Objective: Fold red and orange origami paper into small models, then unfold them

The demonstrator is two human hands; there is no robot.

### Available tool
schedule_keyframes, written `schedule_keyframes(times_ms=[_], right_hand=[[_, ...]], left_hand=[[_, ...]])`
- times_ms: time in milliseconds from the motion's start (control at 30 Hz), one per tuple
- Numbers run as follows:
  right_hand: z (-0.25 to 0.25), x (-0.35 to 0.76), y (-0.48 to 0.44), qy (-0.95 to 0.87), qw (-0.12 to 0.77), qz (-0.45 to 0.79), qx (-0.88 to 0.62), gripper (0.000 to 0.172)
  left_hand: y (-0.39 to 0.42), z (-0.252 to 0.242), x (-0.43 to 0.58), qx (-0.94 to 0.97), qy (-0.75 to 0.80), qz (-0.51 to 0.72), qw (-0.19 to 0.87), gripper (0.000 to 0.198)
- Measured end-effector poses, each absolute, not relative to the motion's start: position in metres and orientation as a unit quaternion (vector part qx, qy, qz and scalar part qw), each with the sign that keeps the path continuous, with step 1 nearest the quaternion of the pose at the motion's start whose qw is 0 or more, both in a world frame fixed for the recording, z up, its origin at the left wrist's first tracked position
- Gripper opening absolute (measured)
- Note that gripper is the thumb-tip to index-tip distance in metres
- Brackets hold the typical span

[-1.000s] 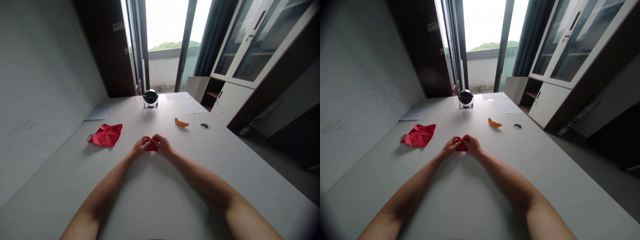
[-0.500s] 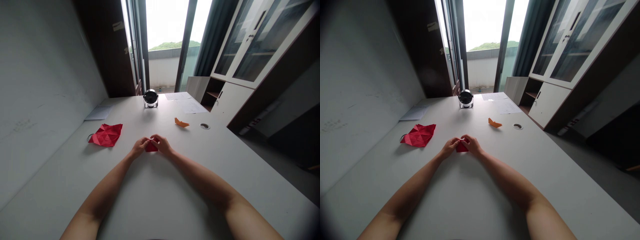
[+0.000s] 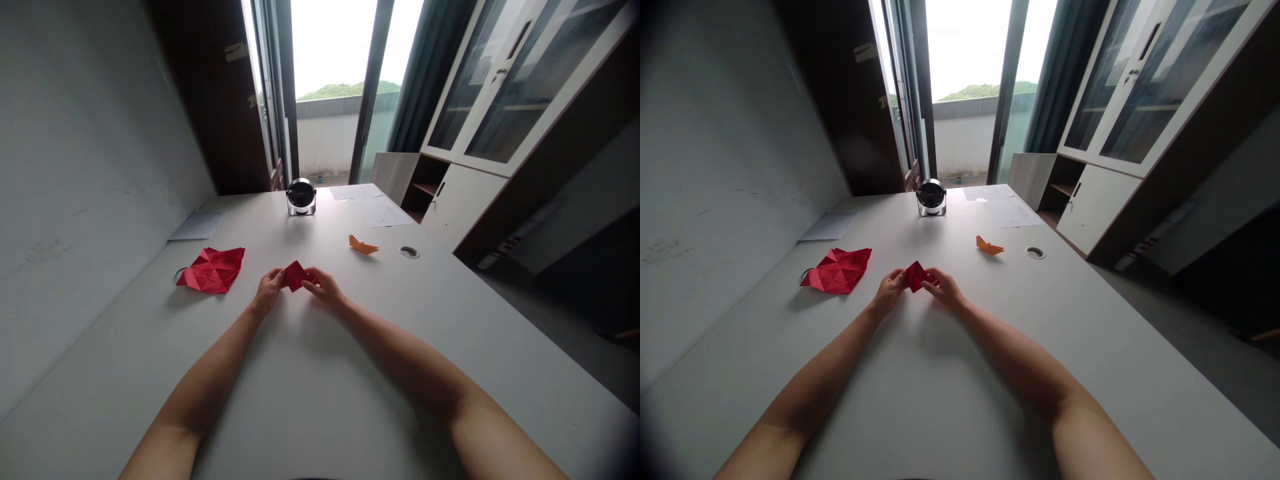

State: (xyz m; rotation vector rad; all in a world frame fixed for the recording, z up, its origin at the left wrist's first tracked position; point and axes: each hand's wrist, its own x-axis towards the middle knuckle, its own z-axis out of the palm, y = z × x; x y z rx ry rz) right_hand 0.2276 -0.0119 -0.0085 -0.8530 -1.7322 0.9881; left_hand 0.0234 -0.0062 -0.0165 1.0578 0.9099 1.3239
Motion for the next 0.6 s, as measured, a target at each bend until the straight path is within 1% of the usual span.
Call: schedule_keyframes(times_ms=[67,200,333,433,600], right_hand=[[-0.009,0.228,-0.009,-0.680,0.473,0.445,-0.339,0.030],[-0.012,0.231,-0.003,-0.611,0.494,0.526,-0.325,0.034],[-0.012,0.232,-0.001,-0.579,0.495,0.563,-0.320,0.038],[-0.015,0.229,0.000,-0.600,0.499,0.529,-0.334,0.042],[-0.024,0.225,0.003,-0.658,0.524,0.378,-0.388,0.041]], left_hand=[[-0.006,-0.017,0.023,0.458,0.385,0.553,0.579,0.041],[-0.011,-0.015,0.025,0.524,0.375,0.504,0.576,0.038],[-0.015,-0.014,0.029,0.567,0.372,0.479,0.558,0.034],[-0.014,-0.015,0.031,0.560,0.379,0.485,0.554,0.034],[-0.012,-0.017,0.029,0.514,0.387,0.525,0.556,0.035]])
